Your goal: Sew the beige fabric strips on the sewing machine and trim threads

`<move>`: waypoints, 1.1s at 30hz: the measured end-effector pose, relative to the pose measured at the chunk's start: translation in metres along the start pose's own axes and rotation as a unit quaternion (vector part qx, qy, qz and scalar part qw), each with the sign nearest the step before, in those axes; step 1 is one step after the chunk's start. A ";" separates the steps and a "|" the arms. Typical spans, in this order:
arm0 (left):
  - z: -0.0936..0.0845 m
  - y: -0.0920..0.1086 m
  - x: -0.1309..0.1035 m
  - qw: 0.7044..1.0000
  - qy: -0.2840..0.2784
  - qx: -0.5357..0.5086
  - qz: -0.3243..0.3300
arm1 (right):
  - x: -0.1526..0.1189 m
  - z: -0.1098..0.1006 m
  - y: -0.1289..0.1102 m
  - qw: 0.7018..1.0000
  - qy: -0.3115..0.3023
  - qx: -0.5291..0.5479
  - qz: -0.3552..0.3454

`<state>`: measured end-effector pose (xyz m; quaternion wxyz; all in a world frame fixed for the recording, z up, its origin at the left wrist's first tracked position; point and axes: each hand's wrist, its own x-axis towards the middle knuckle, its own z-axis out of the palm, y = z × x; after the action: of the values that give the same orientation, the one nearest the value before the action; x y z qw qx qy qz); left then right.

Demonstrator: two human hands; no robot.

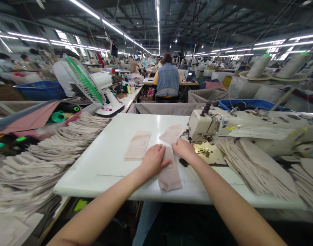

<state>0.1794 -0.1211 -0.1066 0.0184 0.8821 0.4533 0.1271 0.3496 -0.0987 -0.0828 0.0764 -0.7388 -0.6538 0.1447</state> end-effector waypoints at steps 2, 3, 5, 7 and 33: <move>0.000 -0.001 0.001 1.000 0.000 -0.012 0.002 | 0.002 0.000 -0.002 1.000 0.005 0.002 0.007; -0.001 -0.003 0.001 1.000 0.000 -0.020 0.003 | 0.002 -0.001 -0.002 1.000 0.008 0.003 0.011; -0.002 -0.007 0.003 0.999 0.005 -0.036 -0.012 | -0.001 -0.001 -0.002 1.000 0.019 0.007 0.016; -0.003 -0.013 0.004 0.998 0.015 -0.034 -0.047 | -0.008 -0.001 0.000 0.999 0.036 0.013 0.019; -0.086 -0.135 0.066 0.898 -0.066 -0.311 -0.305 | -0.114 0.061 0.109 0.966 0.232 0.112 -0.003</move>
<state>0.0881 0.0043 -0.0297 0.3597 0.6560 0.6353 0.1915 0.4211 -0.2306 -0.1605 0.3084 -0.7371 -0.5999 0.0413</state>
